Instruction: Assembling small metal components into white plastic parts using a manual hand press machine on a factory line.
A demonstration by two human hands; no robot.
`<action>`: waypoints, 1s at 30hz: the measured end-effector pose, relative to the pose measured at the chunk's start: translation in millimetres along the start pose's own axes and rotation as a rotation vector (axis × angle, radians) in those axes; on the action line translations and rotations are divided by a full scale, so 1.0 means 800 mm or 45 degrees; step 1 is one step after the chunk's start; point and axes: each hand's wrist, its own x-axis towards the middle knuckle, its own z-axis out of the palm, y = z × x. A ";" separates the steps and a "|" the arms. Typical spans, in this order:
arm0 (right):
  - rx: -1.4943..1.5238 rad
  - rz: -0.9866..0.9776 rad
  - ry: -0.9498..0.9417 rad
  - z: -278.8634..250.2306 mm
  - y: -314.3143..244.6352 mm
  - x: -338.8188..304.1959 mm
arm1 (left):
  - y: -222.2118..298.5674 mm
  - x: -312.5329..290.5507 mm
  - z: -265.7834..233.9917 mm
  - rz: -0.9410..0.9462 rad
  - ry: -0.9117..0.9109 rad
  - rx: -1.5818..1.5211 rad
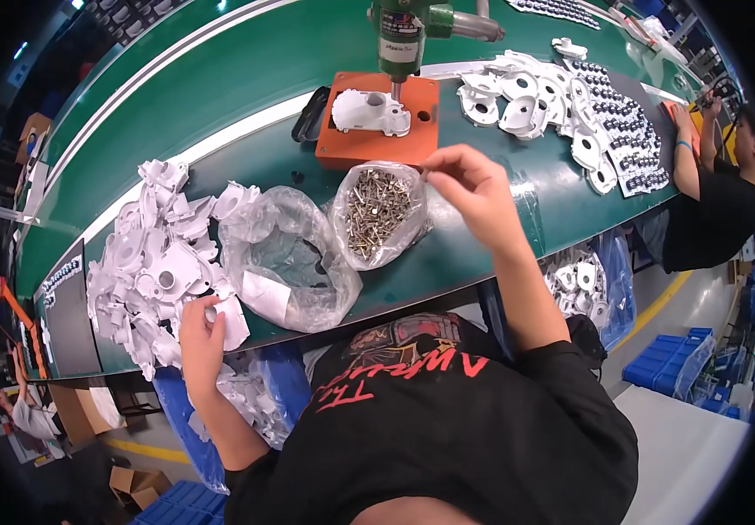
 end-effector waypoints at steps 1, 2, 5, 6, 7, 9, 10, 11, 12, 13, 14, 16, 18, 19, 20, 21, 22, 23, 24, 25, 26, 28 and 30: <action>0.013 0.015 0.003 -0.005 0.000 0.007 | -0.002 0.001 0.001 0.025 0.010 0.014; 0.028 0.030 0.008 -0.014 0.001 0.017 | -0.004 0.001 0.003 0.051 0.019 0.029; -0.188 0.030 0.020 -0.037 0.013 0.060 | -0.006 0.006 0.016 0.093 0.132 -0.024; -0.245 0.065 0.023 -0.039 0.016 0.073 | -0.001 0.007 0.015 0.093 0.128 -0.023; -0.248 0.065 0.019 -0.042 0.021 0.085 | 0.004 0.008 0.014 0.015 0.094 -0.010; -0.333 0.092 -0.035 -0.045 0.031 0.098 | 0.013 0.011 0.018 -0.067 0.058 -0.003; -0.331 0.094 -0.051 -0.043 0.032 0.100 | 0.016 0.012 0.021 0.036 0.167 0.085; -0.305 0.111 -0.063 -0.039 0.032 0.100 | 0.019 0.013 0.025 0.141 0.274 0.172; -0.280 0.130 -0.074 -0.036 0.032 0.098 | 0.033 0.016 0.030 0.107 0.273 0.098; -0.275 0.136 -0.087 -0.034 0.032 0.095 | 0.049 0.019 0.036 0.070 0.271 0.030; -0.230 0.158 -0.086 -0.030 0.031 0.090 | 0.055 0.024 0.044 0.142 0.276 -0.031; -0.123 0.187 -0.079 -0.026 0.030 0.081 | 0.070 0.037 0.063 0.368 0.185 -0.044; -0.148 0.155 -0.078 -0.027 0.031 0.075 | 0.087 0.047 0.080 0.613 0.110 0.004; -0.182 0.118 -0.063 -0.030 0.030 0.071 | 0.093 0.052 0.084 0.609 0.108 0.004; -0.162 0.142 -0.041 -0.031 0.027 0.067 | 0.097 0.055 0.087 0.625 -0.061 0.081; -0.160 0.144 -0.042 -0.034 0.026 0.062 | 0.100 0.058 0.089 0.640 -0.231 0.158; -0.166 0.163 -0.038 -0.040 0.026 0.058 | 0.104 0.060 0.094 0.642 -0.230 0.158; -0.172 0.181 -0.036 -0.044 0.026 0.056 | 0.105 0.062 0.101 0.645 -0.227 0.173; -0.171 0.179 -0.034 -0.045 0.026 0.053 | 0.105 0.064 0.105 0.648 -0.222 0.189; -0.159 0.175 -0.018 -0.048 0.026 0.049 | 0.104 0.066 0.109 0.663 -0.229 0.191; -0.147 0.171 -0.003 -0.050 0.027 0.046 | 0.102 0.066 0.113 0.657 -0.238 0.189; -0.124 0.168 0.001 -0.052 0.027 0.044 | 0.101 0.066 0.117 0.667 -0.256 0.188; -0.102 0.166 0.009 -0.050 0.030 0.042 | 0.097 0.067 0.117 0.656 -0.211 0.141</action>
